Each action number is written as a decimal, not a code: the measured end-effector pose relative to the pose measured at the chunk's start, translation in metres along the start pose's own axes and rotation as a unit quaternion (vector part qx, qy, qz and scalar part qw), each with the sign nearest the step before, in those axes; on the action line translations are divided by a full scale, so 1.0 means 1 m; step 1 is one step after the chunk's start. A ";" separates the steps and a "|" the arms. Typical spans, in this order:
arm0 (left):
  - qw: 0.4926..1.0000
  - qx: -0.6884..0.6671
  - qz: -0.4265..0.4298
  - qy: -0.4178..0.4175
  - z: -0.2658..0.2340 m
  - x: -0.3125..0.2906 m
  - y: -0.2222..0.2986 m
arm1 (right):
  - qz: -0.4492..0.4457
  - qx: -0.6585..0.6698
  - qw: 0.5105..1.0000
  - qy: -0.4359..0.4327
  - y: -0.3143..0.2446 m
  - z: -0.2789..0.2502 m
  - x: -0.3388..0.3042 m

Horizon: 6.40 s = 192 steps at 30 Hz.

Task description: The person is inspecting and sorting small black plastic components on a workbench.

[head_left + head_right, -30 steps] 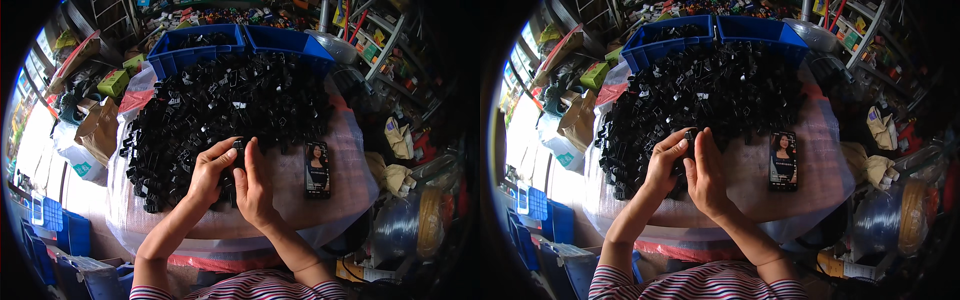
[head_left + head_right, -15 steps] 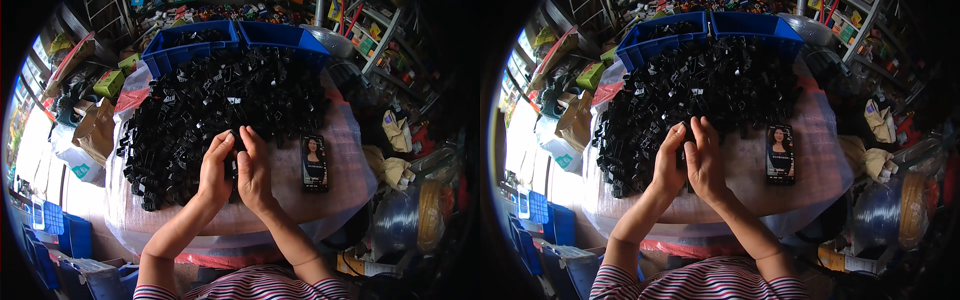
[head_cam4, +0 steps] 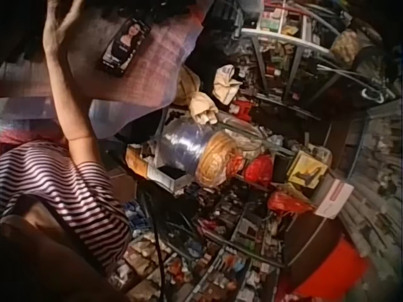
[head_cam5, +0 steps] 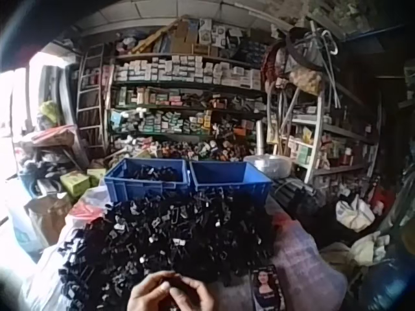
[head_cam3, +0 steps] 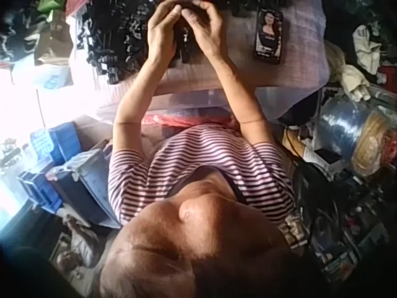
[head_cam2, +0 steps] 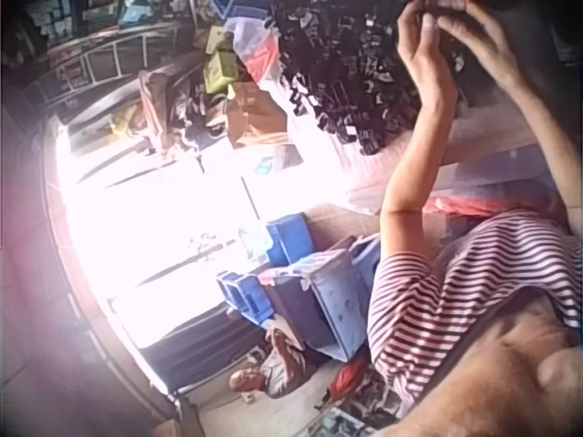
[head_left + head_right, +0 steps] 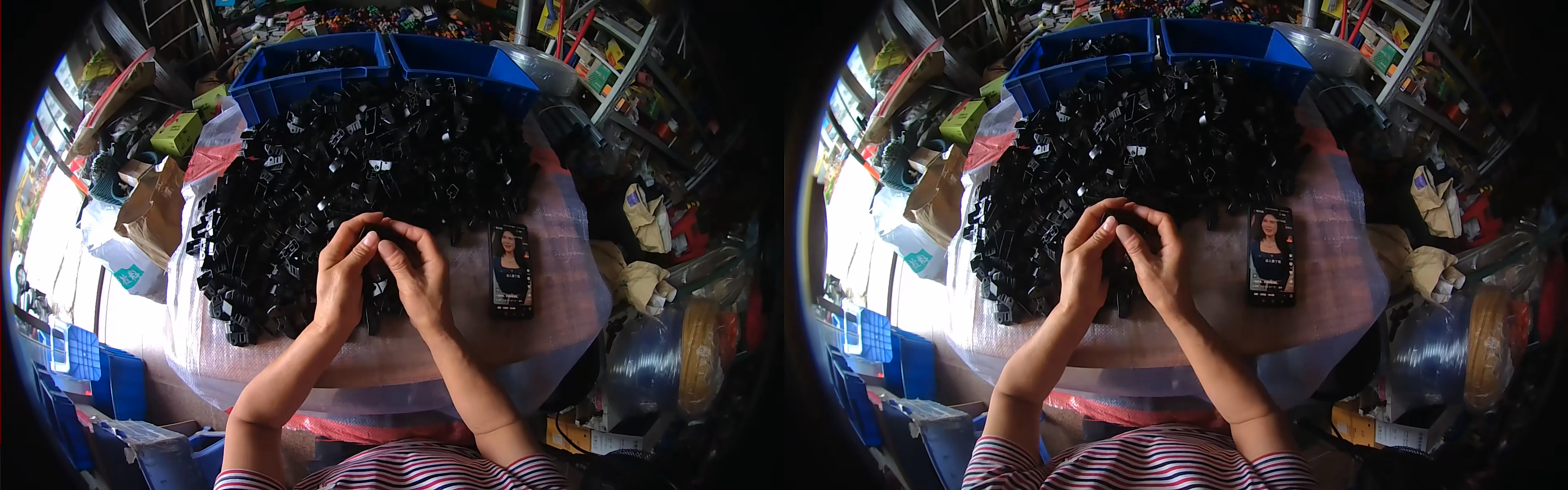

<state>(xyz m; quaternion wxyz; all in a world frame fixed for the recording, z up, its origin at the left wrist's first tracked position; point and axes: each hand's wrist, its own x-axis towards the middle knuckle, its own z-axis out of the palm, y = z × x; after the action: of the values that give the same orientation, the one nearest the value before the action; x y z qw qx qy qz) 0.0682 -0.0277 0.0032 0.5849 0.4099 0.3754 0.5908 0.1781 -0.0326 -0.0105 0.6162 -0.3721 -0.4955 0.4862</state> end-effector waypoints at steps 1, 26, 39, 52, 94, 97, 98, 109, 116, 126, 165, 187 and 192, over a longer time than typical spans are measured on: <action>1.000 -0.002 0.000 0.001 0.002 0.000 -0.001 | 0.011 0.032 0.999 -0.003 -0.001 -0.003 0.000; 0.865 -0.470 -0.173 0.034 0.006 -0.035 -0.022 | -0.290 -0.300 0.907 -0.052 -0.038 0.028 0.003; 0.950 -0.312 0.016 -0.013 -0.066 0.209 0.126 | -0.255 -0.335 0.904 -0.078 -0.022 -0.026 0.006; 0.915 0.388 0.070 -0.084 -0.065 0.228 0.057 | -0.205 -0.280 0.922 -0.172 -0.033 -0.034 0.006; 0.604 0.701 0.272 -0.264 0.028 0.139 -0.005 | -0.237 -0.570 0.785 -0.057 0.026 -0.123 0.196; 0.592 0.684 0.323 -0.278 0.014 0.137 -0.003 | -0.215 -0.514 0.826 -0.086 -0.001 -0.118 0.183; 0.591 0.684 0.324 -0.279 0.012 0.134 0.000 | -0.243 -0.498 0.829 -0.072 -0.012 -0.123 0.175; 0.660 0.608 0.377 -0.231 0.031 0.100 0.012 | -0.136 -0.611 0.771 0.119 -0.050 -0.157 -0.031; 0.606 0.576 0.462 -0.296 0.082 0.102 -0.036 | -0.154 -0.505 0.848 -0.039 -0.042 -0.092 -0.056; 0.567 0.647 0.346 -0.374 0.063 0.065 -0.017 | -0.104 -0.588 0.802 0.025 -0.024 -0.206 0.056; 0.700 0.683 0.147 -0.145 -0.091 0.170 0.065 | -0.296 -0.454 0.840 -0.013 -0.018 -0.049 0.028; 0.720 0.655 0.206 -0.104 -0.056 0.268 0.010 | -0.285 -0.342 0.895 -0.028 -0.009 -0.046 0.018; 0.712 0.647 0.194 -0.191 -0.078 0.221 0.033 | -0.266 -0.341 0.901 -0.038 -0.005 -0.049 0.017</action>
<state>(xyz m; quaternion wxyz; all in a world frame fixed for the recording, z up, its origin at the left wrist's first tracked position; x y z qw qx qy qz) -0.0122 0.1951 0.0141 0.1087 0.8560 0.4583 0.2132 0.2275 -0.0164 -0.0134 0.5388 -0.3952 -0.7343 0.1192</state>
